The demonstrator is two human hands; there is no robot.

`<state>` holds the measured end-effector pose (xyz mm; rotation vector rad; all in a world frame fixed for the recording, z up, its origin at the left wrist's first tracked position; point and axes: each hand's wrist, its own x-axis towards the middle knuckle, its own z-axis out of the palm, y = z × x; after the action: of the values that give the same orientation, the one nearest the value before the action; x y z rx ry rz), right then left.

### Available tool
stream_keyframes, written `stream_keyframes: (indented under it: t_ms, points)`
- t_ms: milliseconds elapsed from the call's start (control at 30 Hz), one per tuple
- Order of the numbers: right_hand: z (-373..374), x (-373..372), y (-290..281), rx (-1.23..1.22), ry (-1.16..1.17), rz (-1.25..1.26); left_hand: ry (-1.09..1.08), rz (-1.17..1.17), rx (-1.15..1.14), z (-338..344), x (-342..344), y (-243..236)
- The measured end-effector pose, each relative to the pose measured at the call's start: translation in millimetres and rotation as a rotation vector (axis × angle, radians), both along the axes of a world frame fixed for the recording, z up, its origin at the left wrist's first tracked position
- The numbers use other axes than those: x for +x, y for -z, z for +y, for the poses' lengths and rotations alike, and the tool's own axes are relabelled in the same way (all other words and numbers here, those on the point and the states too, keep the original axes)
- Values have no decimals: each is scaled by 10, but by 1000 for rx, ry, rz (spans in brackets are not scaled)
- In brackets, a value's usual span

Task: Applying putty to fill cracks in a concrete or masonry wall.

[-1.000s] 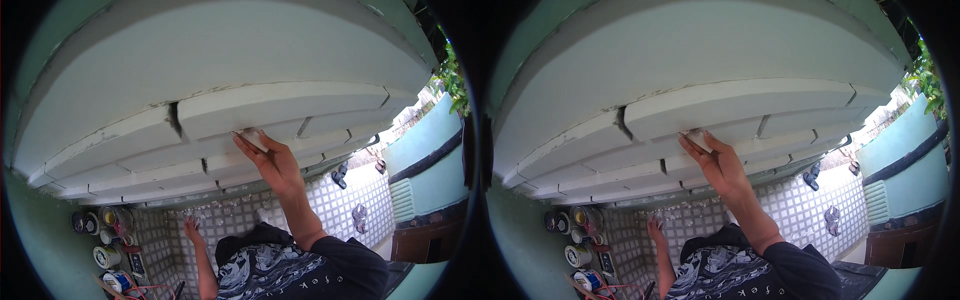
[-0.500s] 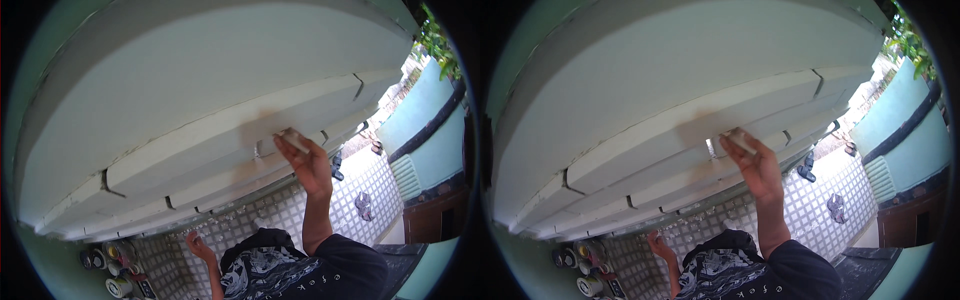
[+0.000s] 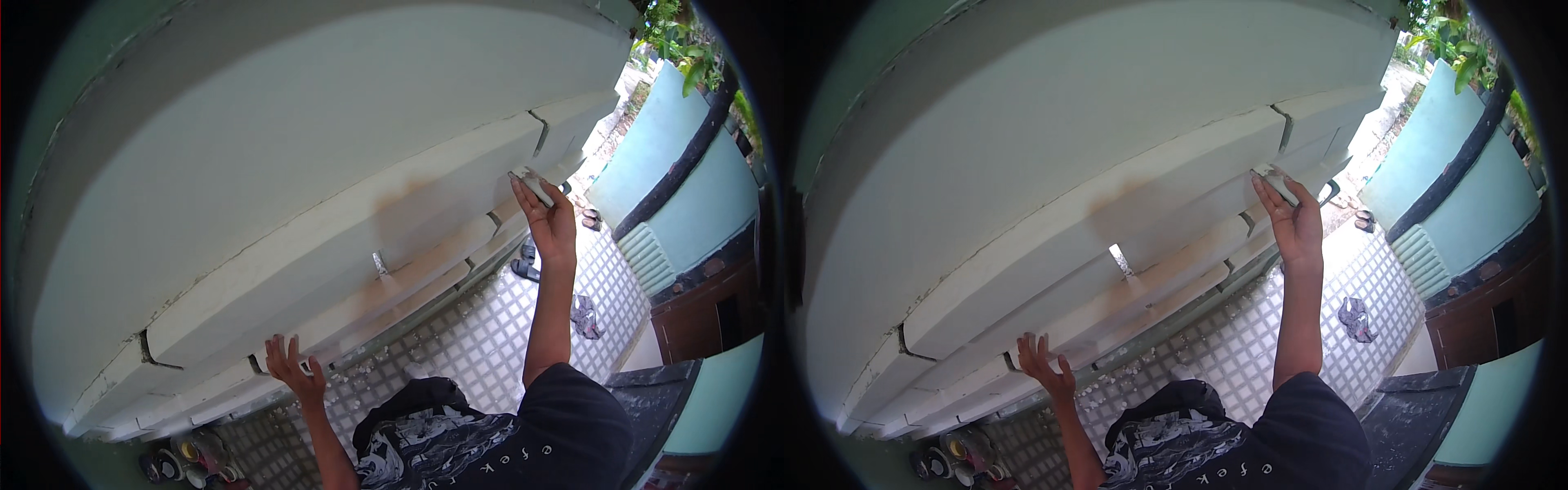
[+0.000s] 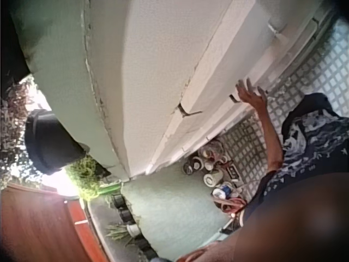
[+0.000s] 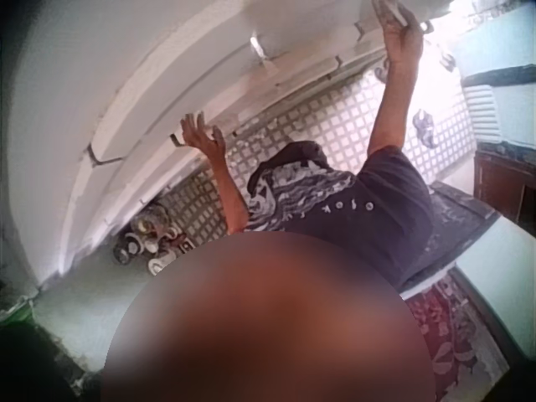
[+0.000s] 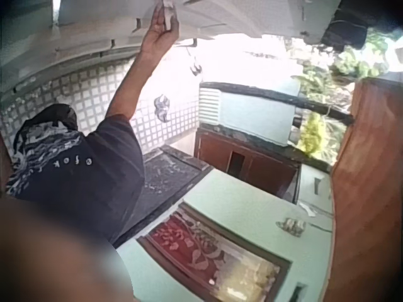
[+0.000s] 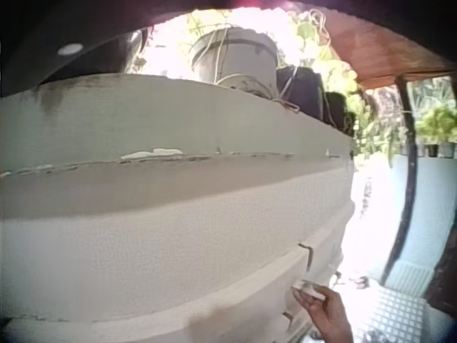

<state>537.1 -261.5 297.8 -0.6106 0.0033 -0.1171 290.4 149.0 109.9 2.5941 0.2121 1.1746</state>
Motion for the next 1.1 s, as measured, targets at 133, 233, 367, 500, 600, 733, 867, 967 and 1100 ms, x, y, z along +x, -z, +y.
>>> stream_keyframes:
  t_ms: [133,233,367,500,600,733,867,967,1100]
  points:
    - [-5,134,8,67,138,17,-75,91,116,51,56,104]
    - [153,88,78,-31,227,-6,-55,78,98,97,37,147]
    - [529,-288,28,-247,86,-57,-64,54,143,124,42,177]
    - [437,-205,-44,-267,67,-42,-78,24,132,111,59,203]
    - [577,-225,14,-203,159,-57,-86,31,119,86,86,191]
    - [1121,-660,27,-297,34,-78,-95,36,116,72,81,175]
    - [1608,-973,35,-307,-10,-139,-90,27,105,74,82,175]
    - [1828,-1131,-7,-319,-40,-146,-103,48,92,81,52,172]
    - [2039,-1284,6,-361,-57,-159,-114,65,68,68,64,156]
